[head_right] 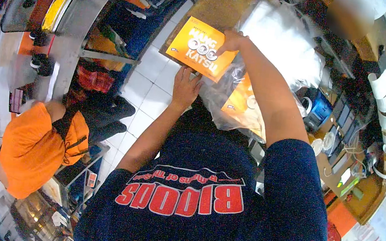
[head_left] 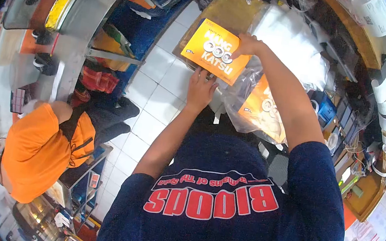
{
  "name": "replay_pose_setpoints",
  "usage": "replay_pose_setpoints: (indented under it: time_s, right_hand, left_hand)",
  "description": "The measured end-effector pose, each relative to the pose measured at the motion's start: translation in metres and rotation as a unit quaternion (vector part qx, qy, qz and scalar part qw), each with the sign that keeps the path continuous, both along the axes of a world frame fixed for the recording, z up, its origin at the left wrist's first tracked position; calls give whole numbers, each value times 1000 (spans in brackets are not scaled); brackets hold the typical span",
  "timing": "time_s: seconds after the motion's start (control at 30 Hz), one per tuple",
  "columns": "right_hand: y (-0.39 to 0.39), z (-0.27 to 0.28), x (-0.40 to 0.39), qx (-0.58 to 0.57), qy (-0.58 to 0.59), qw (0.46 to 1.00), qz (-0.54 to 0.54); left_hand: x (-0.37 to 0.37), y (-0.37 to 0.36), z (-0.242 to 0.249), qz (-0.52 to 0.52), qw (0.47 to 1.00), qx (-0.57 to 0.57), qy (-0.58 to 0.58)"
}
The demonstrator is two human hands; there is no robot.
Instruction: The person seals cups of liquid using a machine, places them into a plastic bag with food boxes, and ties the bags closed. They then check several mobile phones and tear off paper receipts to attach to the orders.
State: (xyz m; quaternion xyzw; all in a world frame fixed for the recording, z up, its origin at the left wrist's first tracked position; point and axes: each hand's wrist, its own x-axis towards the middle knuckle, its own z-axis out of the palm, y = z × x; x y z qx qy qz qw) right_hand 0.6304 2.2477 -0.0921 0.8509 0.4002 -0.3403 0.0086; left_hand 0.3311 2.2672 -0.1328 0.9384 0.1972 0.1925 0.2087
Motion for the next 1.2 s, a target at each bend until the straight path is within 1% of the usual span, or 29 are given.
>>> replay_pose_setpoints:
  time_s: [0.03,0.07,0.1,0.13,0.17,0.23,0.27,0.3,0.33,0.4,0.47,0.53,0.6,0.63,0.7,0.73,0.8,0.83,0.9,1.0,1.03,1.07,1.1,1.13,1.2]
  right_hand:
    - [-3,-2,4,21,30,999,9]
    - [-7,-2,11,22,29,999,9]
    - [-11,18,12,17,152,988,-23]
    - [-16,26,15,13,272,960,-55]
    - [-20,31,13,14,274,960,-59]
    - [-29,33,16,159,279,942,-98]
    - [-33,36,20,160,279,942,-100]
    - [-38,42,28,200,269,936,-109]
    - [-44,52,37,241,259,928,-118]
    - [-70,112,45,279,291,899,-170]
    - [-100,160,48,384,228,874,-191]
    - [-136,194,51,463,194,838,-214]
    - [-178,224,47,503,161,812,-249]
    - [-198,237,43,519,139,803,-259]
    - [-235,259,29,537,112,785,-288]
    - [-251,267,19,539,106,777,-306]
    - [-281,272,0,551,101,757,-336]
    - [-293,273,-9,554,73,749,-356]
    - [-317,270,-26,552,66,741,-378]
    - [-348,262,-51,556,47,724,-405]
    - [-357,259,-58,561,45,710,-424]
    - [-366,255,-65,565,43,695,-442]
    - [-374,252,-70,562,37,695,-446]
    - [-379,248,-75,561,36,694,-449]
    - [-385,242,-85,568,24,667,-481]
  left_hand:
    - [1,0,0,-1,1000,1,0]
    - [2,0,1,6,1000,-11,3]
    - [3,1,1,11,1000,-22,8]
    - [2,1,0,8,1000,-22,9]
    - [1,1,0,7,999,-22,22]
    - [2,1,-1,4,999,-23,35]
    - [2,3,-1,-20,998,-15,52]
    - [2,4,-1,-44,997,-7,68]
    - [3,3,-1,-47,996,-7,69]
    - [7,-4,0,-33,998,17,43]
    - [11,-7,-1,-28,998,19,46]
    - [15,-10,1,-24,998,19,49]
    - [18,-5,9,-9,995,-53,84]
    - [18,-3,5,-14,995,-53,86]
    - [14,1,-8,1,998,-53,13]
    - [14,3,-11,-5,999,-52,15]
    - [14,6,-13,2,996,-84,-8]
    - [15,7,-10,-4,996,-83,-7]
    - [18,10,-6,2,995,-100,19]
    - [22,12,-4,-10,992,-124,17]
    - [25,10,0,-14,992,-122,18]
    - [30,9,4,-4,989,-146,19]
    - [34,8,5,8,985,-169,21]
    - [38,11,0,4,985,-170,23]
    - [54,21,-10,15,963,-268,-9]
